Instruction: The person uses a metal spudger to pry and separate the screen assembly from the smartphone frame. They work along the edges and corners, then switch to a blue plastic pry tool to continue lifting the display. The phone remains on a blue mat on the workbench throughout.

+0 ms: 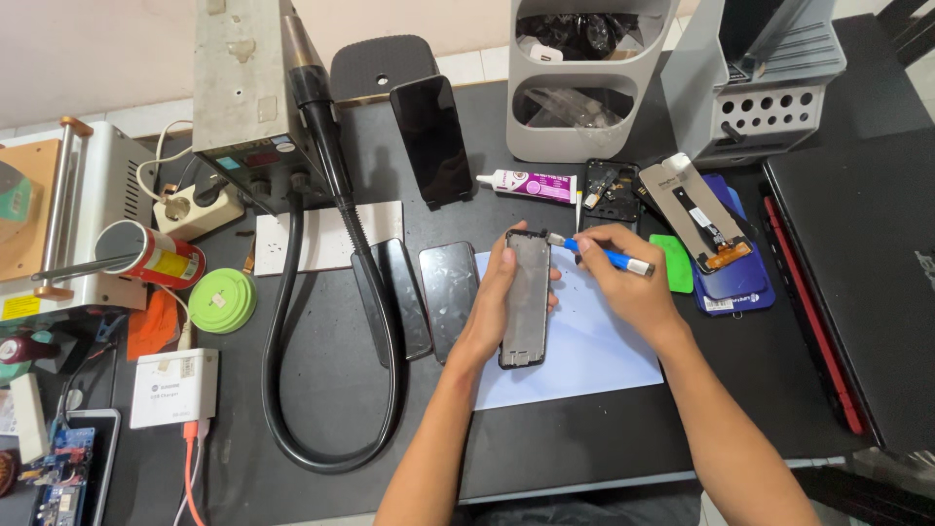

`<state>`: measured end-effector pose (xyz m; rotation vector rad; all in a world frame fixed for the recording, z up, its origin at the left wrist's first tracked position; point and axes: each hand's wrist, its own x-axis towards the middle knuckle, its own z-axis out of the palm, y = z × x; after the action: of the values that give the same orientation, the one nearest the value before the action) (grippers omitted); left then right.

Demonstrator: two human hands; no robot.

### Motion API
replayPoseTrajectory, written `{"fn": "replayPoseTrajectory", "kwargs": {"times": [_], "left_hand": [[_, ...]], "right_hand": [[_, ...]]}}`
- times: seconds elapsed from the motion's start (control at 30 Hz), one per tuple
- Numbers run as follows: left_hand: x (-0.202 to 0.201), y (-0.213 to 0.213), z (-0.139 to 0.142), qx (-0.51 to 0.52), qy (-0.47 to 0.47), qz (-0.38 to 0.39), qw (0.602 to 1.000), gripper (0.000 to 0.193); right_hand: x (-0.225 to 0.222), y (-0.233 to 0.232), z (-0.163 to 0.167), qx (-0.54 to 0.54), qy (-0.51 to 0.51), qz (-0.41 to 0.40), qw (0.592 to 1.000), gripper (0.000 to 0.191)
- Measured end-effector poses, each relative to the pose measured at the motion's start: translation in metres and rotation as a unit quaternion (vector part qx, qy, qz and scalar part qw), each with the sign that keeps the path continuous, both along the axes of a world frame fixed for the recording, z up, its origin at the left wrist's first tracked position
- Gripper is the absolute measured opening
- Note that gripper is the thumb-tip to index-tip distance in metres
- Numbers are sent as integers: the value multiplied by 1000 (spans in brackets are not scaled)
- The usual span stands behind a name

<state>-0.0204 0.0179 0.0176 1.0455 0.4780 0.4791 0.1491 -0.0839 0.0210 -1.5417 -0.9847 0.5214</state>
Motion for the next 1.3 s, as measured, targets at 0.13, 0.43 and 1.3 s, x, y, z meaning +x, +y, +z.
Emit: {"fn": "replayPoseTrajectory", "kwargs": {"times": [0.13,0.43,1.3], "left_hand": [[0,0,-1,2,2,7,1000,77],[0,0,-2,3,-7,13,1000,74],[-1,-3,0,37,5,13,999,74]], "right_hand": [[-3,-1,1,2,14,-16,1000,20],[-3,-2,3,42,-162,-25,986,9],[4,-6,8,-51,-154,58,985,7]]}}
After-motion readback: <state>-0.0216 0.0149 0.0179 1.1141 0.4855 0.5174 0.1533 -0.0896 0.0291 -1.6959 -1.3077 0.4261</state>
